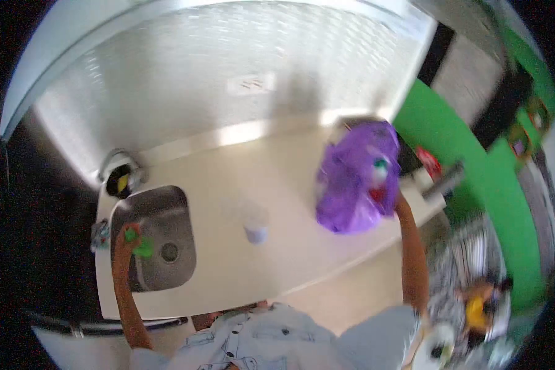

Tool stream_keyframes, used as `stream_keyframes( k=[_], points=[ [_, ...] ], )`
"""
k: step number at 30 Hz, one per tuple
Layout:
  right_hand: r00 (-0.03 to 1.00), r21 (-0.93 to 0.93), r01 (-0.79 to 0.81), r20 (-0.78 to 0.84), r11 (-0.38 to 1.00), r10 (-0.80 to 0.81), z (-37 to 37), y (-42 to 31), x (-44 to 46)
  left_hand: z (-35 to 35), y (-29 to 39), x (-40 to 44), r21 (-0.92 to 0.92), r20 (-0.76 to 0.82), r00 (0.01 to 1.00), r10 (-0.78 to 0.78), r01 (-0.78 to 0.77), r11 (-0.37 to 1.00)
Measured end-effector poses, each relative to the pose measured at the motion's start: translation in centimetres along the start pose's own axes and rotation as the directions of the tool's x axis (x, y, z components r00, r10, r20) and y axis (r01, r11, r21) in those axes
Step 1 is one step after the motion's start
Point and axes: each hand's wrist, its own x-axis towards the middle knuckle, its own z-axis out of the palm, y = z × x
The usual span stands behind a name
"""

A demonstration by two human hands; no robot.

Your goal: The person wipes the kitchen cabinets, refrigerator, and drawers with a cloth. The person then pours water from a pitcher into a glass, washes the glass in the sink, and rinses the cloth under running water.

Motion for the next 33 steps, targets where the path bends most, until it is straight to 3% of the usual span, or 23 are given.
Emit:
stream_keyframes(
  k=[2,3,4,5,6,8,9,10,11,12,14,15,17,20,21,22,23,24,27,29,31,32,33],
  points=[
    [0.998,-0.077,-0.047,0.038,0.996,0.05,-1.6,-0.4,0.3,-1.2,1.4,2.2,0.303,-0.24,0.943,0.231,-0.154,0.941],
    [0.996,-0.146,-0.067,0.04,0.987,0.074,-3.0,0.1,0.4,-1.6,6.4,2.2,0.375,-0.384,0.838,0.387,-0.241,0.895],
    [0.997,-0.217,-0.076,0.013,0.973,0.081,-4.4,-0.4,0.8,-2.1,12.7,2.4,0.227,-0.526,0.81,0.26,-0.161,0.96],
    [0.997,-0.287,-0.075,-0.055,0.955,0.062,-6.1,-2.2,0.9,-3.7,15.8,3.4,0.57,-0.541,0.63,0.558,-0.214,0.793],
    [0.981,-0.344,-0.041,-0.191,0.938,-0.027,-7.7,-4.7,1.3,-5.0,19.5,4.5,0.856,-0.389,0.298,0.872,-0.234,0.462],
    [0.831,-0.383,0.085,-0.482,0.92,-0.277,-8.2,-18.4,-0.2,-6.5,27.6,6.4,0.954,-0.245,0.333,0.91,-0.081,0.287],
    [0.721,-0.415,0.128,-0.585,0.901,-0.372,-7.6,-27.5,-1.5,-7.2,29.8,8.8,0.994,-0.067,0.177,0.982,-0.075,0.081],
    [0.546,-0.478,0.335,-0.604,0.812,-0.581,-6.5,-32.8,-1.9,-7.4,31.8,11.0,0.998,0.051,0.114,0.992,-0.051,-0.046],
    [0.337,-0.592,0.472,-0.563,0.653,-0.754,-5.3,-38.1,-2.0,-7.1,33.6,12.6,0.983,0.178,0.095,0.979,0.028,-0.181],
    [0.268,-0.617,0.594,-0.454,0.517,-0.85,-4.5,-41.9,-1.7,-6.5,34.9,12.5,0.974,0.215,0.169,0.962,0.03,-0.223],
    [0.001,-0.779,0.587,-0.27,0.219,-0.963,-3.1,-48.3,-0.2,-6.2,36.7,11.6,0.952,0.282,0.314,0.907,0.024,-0.304],
    [-0.135,-0.821,0.568,-0.168,0.063,-0.977,-2.9,-50.9,0.9,-6.6,37.2,11.5,0.951,0.276,0.311,0.91,0.053,-0.306],
    [-0.2,-0.866,0.491,-0.006,-0.095,-0.98,-3.0,-54.7,3.2,-7.6,38.0,11.3,0.945,0.266,0.304,0.915,0.105,-0.309],
    [-0.013,-0.944,0.305,0.128,-0.126,-0.992,-3.3,-58.5,2.9,-7.3,38.0,11.1,0.745,0.603,0.059,0.795,0.313,-0.588],
    [-0.027,-0.952,0.202,0.229,-0.23,-0.973,-3.0,-58.4,3.0,-6.8,38.0,10.0,0.805,0.544,0.16,0.824,0.179,-0.566],
    [-0.019,-0.941,0.09,0.327,-0.327,-0.945,-2.7,-58.2,2.7,-6.6,38.0,9.4,0.797,0.558,0.193,0.807,0.148,-0.586],
    [0.086,-0.948,0.11,0.308,-0.298,-0.947,-2.7,-57.9,2.3,-6.7,38.0,8.8,0.79,0.57,0.222,0.791,0.118,-0.602],
    [0.08,-0.95,0.042,0.313,-0.31,-0.946,-2.9,-57.1,1.8,-6.9,38.0,8.1,0.783,0.581,0.254,0.773,0.084,-0.616],
    [-0.118,-0.953,0.088,0.278,-0.289,-0.953,-3.7,-54.5,-0.9,-8.1,36.9,4.3,0.826,0.558,0.06,0.828,0.056,-0.561],
    [-0.297,-0.97,0.132,0.157,-0.203,-0.942,-4.5,-51.9,-3.5,-9.3,35.7,1.1,0.888,0.445,0.022,0.895,-0.14,-0.438],
    [-0.372,-0.968,0.238,-0.015,-0.079,-0.928,-5.5,-49.2,-7.1,-9.6,34.6,-4.6,0.958,0.082,0.106,0.991,-0.283,-0.049],
    [-0.365,-0.967,0.252,-0.139,0.046,-0.921,-5.9,-47.7,-9.1,-11.5,32.6,-5.6,0.976,0.086,-0.052,0.995,-0.197,-0.095],
    [-0.506,-0.97,0.231,-0.19,0.08,-0.842,-6.6,-45.8,-10.3,-12.5,32.4,-8.5,0.981,0.128,-0.119,0.985,-0.133,-0.143]
  ],
)
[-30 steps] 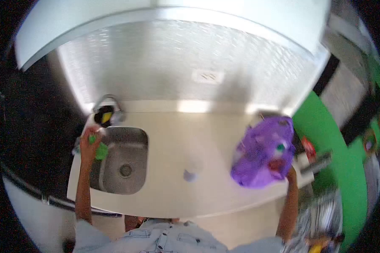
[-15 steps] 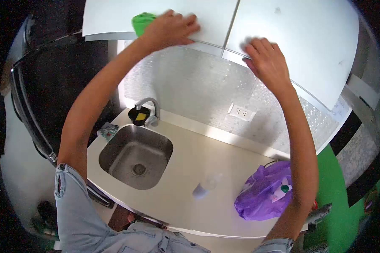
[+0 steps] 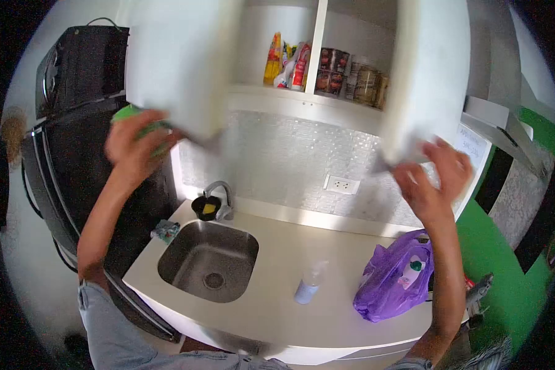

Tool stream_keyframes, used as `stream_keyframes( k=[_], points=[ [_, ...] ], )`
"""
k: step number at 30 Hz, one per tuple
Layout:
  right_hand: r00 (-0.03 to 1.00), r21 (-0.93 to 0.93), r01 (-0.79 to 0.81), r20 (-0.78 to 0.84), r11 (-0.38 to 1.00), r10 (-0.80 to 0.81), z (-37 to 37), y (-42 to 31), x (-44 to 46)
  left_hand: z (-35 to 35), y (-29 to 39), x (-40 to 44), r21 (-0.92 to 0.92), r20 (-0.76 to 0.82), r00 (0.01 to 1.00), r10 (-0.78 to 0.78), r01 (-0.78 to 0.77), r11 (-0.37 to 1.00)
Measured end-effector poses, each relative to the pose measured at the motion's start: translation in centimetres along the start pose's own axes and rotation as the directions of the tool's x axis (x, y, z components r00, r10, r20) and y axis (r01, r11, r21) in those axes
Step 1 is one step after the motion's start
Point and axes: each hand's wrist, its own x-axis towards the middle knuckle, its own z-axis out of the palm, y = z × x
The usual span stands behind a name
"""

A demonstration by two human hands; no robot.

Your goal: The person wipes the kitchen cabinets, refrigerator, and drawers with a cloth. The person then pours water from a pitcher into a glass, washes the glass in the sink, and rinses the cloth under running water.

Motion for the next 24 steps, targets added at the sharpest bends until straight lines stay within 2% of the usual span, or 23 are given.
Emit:
stream_keyframes(
  k=[1,2,3,4,5,6,7,8,9,10,12,14,15,16,17,18,19,20,21,22,23,24],
  points=[
    [0.984,0.107,-0.109,-0.131,0.988,0.123,-1.9,0.7,-1.6,-2.9,-0.4,-0.4,0.091,-0.014,0.999,-0.031,0.032,0.995],
    [0.962,0.006,-0.273,0.03,0.962,0.273,-5.0,0.8,-3.0,-5.2,-1.0,-1.5,0.047,-0.089,0.991,-0.103,0.107,0.993],
    [0.942,0.027,-0.309,-0.133,0.951,0.309,-6.9,1.8,-6.0,-7.4,-2.5,-4.5,0.084,-0.125,0.963,-0.237,0.249,0.965],
    [0.834,-0.089,-0.497,-0.323,0.863,0.447,-8.3,3.1,-9.8,-9.6,-5.5,-10.2,0.193,-0.174,0.88,-0.442,0.47,0.861],
    [0.774,0.012,-0.567,-0.333,0.823,0.538,-10.7,3.6,-10.4,-11.8,-9.8,-18.4,0.375,-0.207,0.706,-0.677,0.696,0.612],
    [0.702,0.114,-0.633,-0.332,0.766,0.63,-12.9,4.2,-10.7,-13.5,-12.9,-24.5,0.611,-0.217,0.616,-0.758,0.691,0.387],
    [0.624,0.145,-0.708,-0.329,0.691,0.709,-14.6,5.0,-11.6,-14.3,-13.4,-24.1,0.78,-0.213,0.734,-0.645,0.526,0.34],
    [0.537,0.178,-0.774,-0.326,0.608,0.778,-15.9,6.1,-12.5,-15.0,-13.8,-23.6,0.907,-0.204,0.832,-0.516,0.359,0.221],
    [0.447,0.21,-0.828,-0.315,0.52,0.837,-16.9,7.4,-13.2,-16.4,-13.2,-19.9,0.875,-0.254,0.858,-0.446,0.4,0.272],
    [0.428,0.315,-0.804,-0.283,0.504,0.859,-17.6,8.7,-14.2,-17.9,-13.0,-17.9,0.842,-0.298,0.875,-0.382,0.429,0.327],
    [0.406,0.504,-0.73,-0.223,0.461,0.886,-18.6,10.5,-15.7,-21.2,-15.9,-20.4,0.874,-0.206,0.834,-0.512,0.392,0.286],
    [0.32,0.535,-0.756,-0.201,0.378,0.926,-18.9,9.5,-15.5,-21.8,-16.9,-20.6,0.788,-0.246,0.794,-0.556,0.498,0.362],
    [0.278,0.55,-0.764,-0.19,0.337,0.942,-18.8,8.6,-14.7,-21.7,-16.3,-19.4,0.672,-0.329,0.766,-0.552,0.601,0.434],
    [0.211,0.485,-0.819,-0.241,0.306,0.947,-17.6,5.4,-11.7,-21.3,-15.1,-18.4,0.54,-0.409,0.723,-0.557,0.684,0.491],
    [0.149,0.425,-0.865,-0.291,0.268,0.945,-15.7,1.1,-8.4,-20.2,-13.1,-17.5,0.22,-0.531,0.525,-0.665,0.844,0.49],
    [0.265,0.494,-0.793,-0.249,0.357,0.932,-13.7,-2.4,-9.0,-19.0,-10.3,-16.2,-0.123,-0.57,0.294,-0.767,0.893,0.434],
    [0.19,0.481,-0.852,-0.086,0.208,0.978,-11.2,-6.1,-9.1,-17.8,-7.7,-15.5,-0.445,-0.527,0.064,-0.848,0.829,0.34],
    [0.06,0.482,-0.869,0.329,-0.113,0.943,-9.4,-11.0,-3.6,-15.9,-5.0,-16.5,-0.636,-0.403,-0.033,-0.915,0.729,0.254],
    [0.141,0.512,-0.794,0.68,-0.328,0.719,-7.9,-15.3,-1.8,-14.0,-1.5,-16.3,-0.655,-0.263,0.056,-0.963,0.723,0.221],
    [0.384,0.536,-0.818,0.778,-0.207,0.498,-6.1,-18.7,0.9,-12.2,2.2,-16.1,-0.695,0.013,-0.032,-0.999,0.718,-0.032],
    [0.582,0.612,-0.783,0.784,-0.112,0.218,-4.4,-22.0,3.6,-10.7,5.5,-13.7,-0.695,0.194,-0.08,-0.978,0.692,-0.195],
    [0.625,0.632,-0.758,0.775,-0.161,0.098,-3.5,-24.7,5.3,-8.9,8.1,-12.1,-0.645,0.235,0.036,-0.971,0.753,-0.128]
  ],
)
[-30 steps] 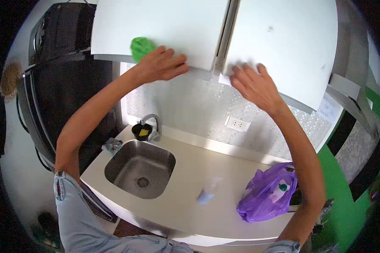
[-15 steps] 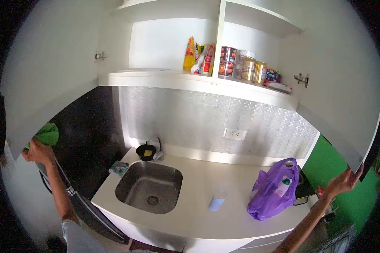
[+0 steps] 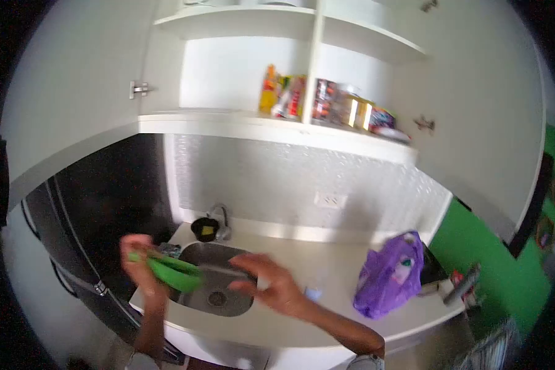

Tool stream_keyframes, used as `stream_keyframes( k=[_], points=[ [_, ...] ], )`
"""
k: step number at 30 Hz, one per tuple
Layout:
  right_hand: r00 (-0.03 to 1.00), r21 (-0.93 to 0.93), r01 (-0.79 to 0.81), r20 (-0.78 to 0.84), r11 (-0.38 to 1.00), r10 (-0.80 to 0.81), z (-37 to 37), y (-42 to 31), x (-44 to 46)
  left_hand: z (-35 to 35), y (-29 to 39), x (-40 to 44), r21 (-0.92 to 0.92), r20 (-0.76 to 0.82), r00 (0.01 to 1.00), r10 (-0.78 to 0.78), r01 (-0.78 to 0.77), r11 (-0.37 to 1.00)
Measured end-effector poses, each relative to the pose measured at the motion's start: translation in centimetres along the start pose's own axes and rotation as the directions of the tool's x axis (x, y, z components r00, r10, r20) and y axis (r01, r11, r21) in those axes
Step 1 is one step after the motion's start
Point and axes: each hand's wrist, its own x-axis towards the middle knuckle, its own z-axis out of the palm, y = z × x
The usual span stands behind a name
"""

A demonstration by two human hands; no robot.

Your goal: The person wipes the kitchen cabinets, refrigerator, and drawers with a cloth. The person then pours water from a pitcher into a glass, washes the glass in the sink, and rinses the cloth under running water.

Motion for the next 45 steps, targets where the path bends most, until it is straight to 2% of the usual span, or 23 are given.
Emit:
stream_keyframes(
  k=[3,5,6,9,12,13,17,19,20,21,23,26,27,28,30,31,33,36,38,39,40,42,45],
  points=[
    [0.982,-0.19,-0.017,0.183,0.982,0.052,1.7,-1.8,3.4,5.0,2.7,-3.2,-0.302,0.306,0.926,-0.22,0.313,0.901],
    [0.98,-0.329,0.006,0.192,0.944,0.06,1.1,-0.2,4.8,6.2,2.2,-3.0,-0.329,0.335,0.924,-0.183,0.296,0.897],
    [0.997,-0.199,0.078,0.038,0.977,-0.072,0.4,0.4,5.7,6.8,2.2,-2.3,-0.343,0.359,0.919,-0.163,0.292,0.893],
    [0.933,-0.153,0.29,-0.173,0.945,-0.314,-2.6,1.5,8.4,7.3,2.6,-0.1,-0.037,0.526,0.85,-0.02,0.046,0.998],
    [0.982,-0.068,-0.09,-0.175,0.994,0.077,-3.0,-0.6,10.0,6.5,1.7,3.1,0.332,0.672,0.725,-0.155,-0.107,0.937],
    [0.979,-0.149,-0.023,-0.206,0.989,-0.009,-3.0,-0.5,10.8,6.6,1.6,4.3,0.451,0.698,0.686,-0.204,-0.201,0.87],
    [0.921,-0.415,0.085,-0.315,0.906,-0.231,-4.2,-1.5,16.3,8.0,2.3,8.2,0.275,0.626,0.761,0.173,-0.422,0.864],
    [0.868,-0.397,-0.07,-0.477,0.915,-0.141,-5.3,-2.9,20.0,8.1,1.8,10.5,0.093,0.537,0.772,0.341,-0.455,0.885],
    [0.752,-0.523,0.138,-0.497,0.841,-0.433,-6.3,-2.4,22.5,7.7,1.0,11.2,0.068,0.514,0.816,0.263,-0.344,0.937],
    [0.667,-0.518,0.192,-0.554,0.833,-0.498,-7.6,-1.8,24.9,7.3,0.2,12.5,0.13,0.544,0.806,0.234,-0.356,0.925],
    [0.659,-0.374,0.067,-0.68,0.925,-0.322,-10.1,-3.4,29.0,6.2,-2.2,15.3,0.255,0.598,0.785,0.162,-0.378,0.89],
    [0.589,-0.313,-0.05,-0.776,0.948,-0.226,-14.3,1.6,37.1,8.1,-6.8,21.5,0.348,0.574,0.754,0.318,-0.577,0.739],
    [0.61,-0.487,-0.177,-0.736,0.855,-0.293,-15.5,5.0,39.3,9.4,-8.6,24.3,0.353,0.569,0.731,0.377,-0.631,0.691],
    [0.694,-0.547,-0.367,-0.7,0.752,-0.17,-15.0,6.3,40.0,10.7,-10.3,27.4,0.355,0.562,0.702,0.437,-0.683,0.639],
    [0.831,-0.849,-0.325,-0.467,0.417,-0.302,-14.3,12.6,40.4,12.4,-12.6,32.8,0.464,0.542,0.663,0.516,-0.748,0.474],
    [0.918,-0.759,-0.347,-0.395,0.55,0.033,-11.6,10.5,39.2,12.3,-13.1,34.5,0.498,0.551,0.661,0.509,-0.75,0.435],
    [0.928,-0.694,-0.341,-0.143,0.634,0.343,-7.2,10.4,37.4,11.8,-14.3,37.4,0.563,0.565,0.658,0.497,-0.748,0.351],
    [0.921,-0.665,-0.288,0.005,0.689,0.389,-3.2,9.4,38.5,11.2,-16.0,40.3,0.505,0.52,0.716,0.466,-0.698,0.508],
    [0.994,-0.751,-0.004,0.068,0.66,0.084,0.6,10.3,39.9,11.2,-16.3,41.4,0.459,0.529,0.725,0.441,-0.681,0.57],
    [0.991,-0.666,0.11,0.131,0.738,-0.03,2.4,11.3,41.7,11.7,-15.8,41.7,0.415,0.555,0.708,0.437,-0.691,0.592],
    [0.979,-0.622,0.144,0.201,0.77,-0.02,4.2,11.1,43.8,12.2,-15.9,42.2,0.371,0.578,0.692,0.433,-0.695,0.616],
    [0.937,-0.576,0.25,0.346,0.779,-0.045,7.3,12.4,48.2,13.1,-17.7,44.1,0.457,0.677,0.692,0.251,-0.663,0.593],
    [0.887,-0.415,0.101,0.45,0.904,0.107,6.5,11.4,49.2,14.9,-18.7,47.0,0.526,0.786,0.615,-0.06,-0.615,0.587]
  ],
)
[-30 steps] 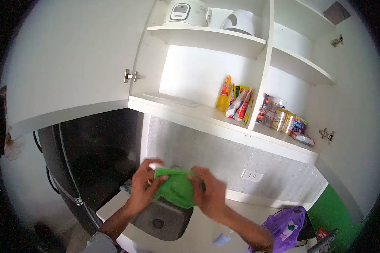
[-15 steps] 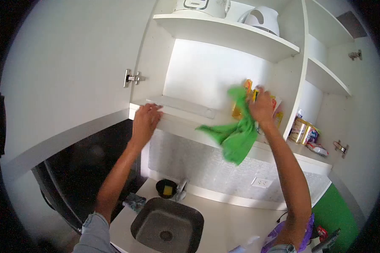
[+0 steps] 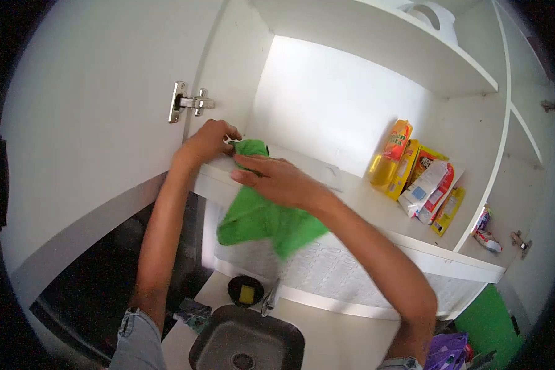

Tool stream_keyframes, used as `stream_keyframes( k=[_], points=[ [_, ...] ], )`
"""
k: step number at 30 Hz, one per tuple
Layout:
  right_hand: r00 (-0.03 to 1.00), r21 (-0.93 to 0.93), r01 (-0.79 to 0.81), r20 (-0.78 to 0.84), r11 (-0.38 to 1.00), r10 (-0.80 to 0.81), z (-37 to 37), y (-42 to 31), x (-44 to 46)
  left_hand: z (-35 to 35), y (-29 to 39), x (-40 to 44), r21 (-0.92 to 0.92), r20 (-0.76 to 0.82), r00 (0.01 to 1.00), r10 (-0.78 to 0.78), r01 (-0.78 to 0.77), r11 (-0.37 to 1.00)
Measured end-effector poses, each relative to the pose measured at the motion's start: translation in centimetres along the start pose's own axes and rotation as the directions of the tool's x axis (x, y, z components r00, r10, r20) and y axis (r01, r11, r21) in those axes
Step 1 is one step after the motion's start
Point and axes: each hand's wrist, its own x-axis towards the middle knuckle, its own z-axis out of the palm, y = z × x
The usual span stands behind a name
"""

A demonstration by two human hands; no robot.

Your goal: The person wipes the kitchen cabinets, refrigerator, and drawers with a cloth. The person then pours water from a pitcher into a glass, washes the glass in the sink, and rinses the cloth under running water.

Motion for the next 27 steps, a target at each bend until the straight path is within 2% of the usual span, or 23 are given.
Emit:
stream_keyframes(
  k=[1,2,4,5,8,10,11,12,14,15,18,19,20,22,23,25,26,27],
  points=[
    [0.99,0.044,-0.139,0.03,0.989,0.138,-1.0,-0.7,-2.1,-0.7,0.6,0.1,-0.012,0.091,0.995,0.044,-0.043,0.999],
    [0.977,0.099,-0.211,0.016,0.972,0.211,-2.0,-0.8,-4.5,-1.1,1.0,0.4,-0.031,0.175,0.981,0.088,-0.084,0.996],
    [0.947,0.214,-0.309,-0.028,0.927,0.321,-3.6,0.7,-9.8,-0.4,1.4,1.2,-0.014,0.181,0.965,0.191,-0.191,0.981],
    [0.906,0.163,-0.386,-0.118,0.908,0.406,-4.3,0.5,-12.4,-0.2,1.7,1.5,-0.005,0.178,0.955,0.237,-0.24,0.971],
    [0.847,0.077,-0.42,-0.325,0.904,0.421,-4.8,2.1,-17.6,-1.2,3.9,2.8,0.115,0.313,0.918,0.242,-0.29,0.95],
    [0.8,0.041,-0.412,-0.462,0.91,0.383,-4.7,2.5,-19.2,-1.0,5.1,3.0,0.151,0.305,0.903,0.302,-0.359,0.921],
    [0.808,-0.127,-0.398,-0.518,0.909,0.281,-4.6,2.7,-19.4,-0.8,5.7,2.9,0.201,0.288,0.89,0.354,-0.418,0.886],
    [0.816,-0.059,-0.409,-0.469,0.91,0.337,-4.5,2.7,-19.4,-0.7,6.0,2.8,0.251,0.275,0.872,0.406,-0.473,0.845],
    [0.828,0.067,-0.435,-0.361,0.898,0.428,-4.8,2.6,-18.9,1.1,5.1,3.4,0.331,0.15,0.875,0.46,-0.483,0.811],
    [0.827,0.055,-0.457,-0.343,0.888,0.446,-4.9,2.8,-18.7,1.7,4.6,4.0,0.37,0.081,0.868,0.49,-0.482,0.794],
    [0.818,0.129,-0.51,-0.234,0.85,0.526,-5.8,2.2,-18.6,1.8,4.1,5.5,0.493,0.111,0.926,0.361,-0.366,0.789],
    [0.794,0.067,-0.58,-0.174,0.812,0.582,-6.4,1.8,-18.7,0.7,4.2,5.0,0.485,-0.044,0.906,0.42,-0.349,0.802],
    [0.766,0.107,-0.618,-0.139,0.779,0.628,-6.7,1.5,-18.7,-0.1,4.7,4.8,0.454,-0.094,0.938,0.334,-0.258,0.853],
    [0.711,0.173,-0.68,-0.08,0.712,0.699,-7.4,1.1,-18.0,-1.5,6.6,3.1,0.385,-0.262,0.924,0.279,-0.165,0.908],
    [0.731,0.096,-0.677,-0.029,0.73,0.682,-7.8,1.1,-17.1,-1.3,6.6,2.9,0.261,-0.435,0.842,0.32,-0.222,0.94],
    [0.75,-0.115,-0.659,-0.034,0.743,0.66,-6.7,3.2,-14.2,-0.8,6.5,2.8,0.034,-0.739,0.609,0.287,-0.392,0.919],
    [0.757,-0.215,-0.644,-0.034,0.735,0.653,-5.9,4.3,-12.5,-0.6,6.4,3.0,-0.009,-0.766,0.593,0.247,-0.394,0.919],
    [0.741,-0.172,-0.658,0.023,0.733,0.671,-5.7,4.5,-10.2,-0.7,6.4,3.2,-0.053,-0.791,0.576,0.204,-0.396,0.917]
  ],
)
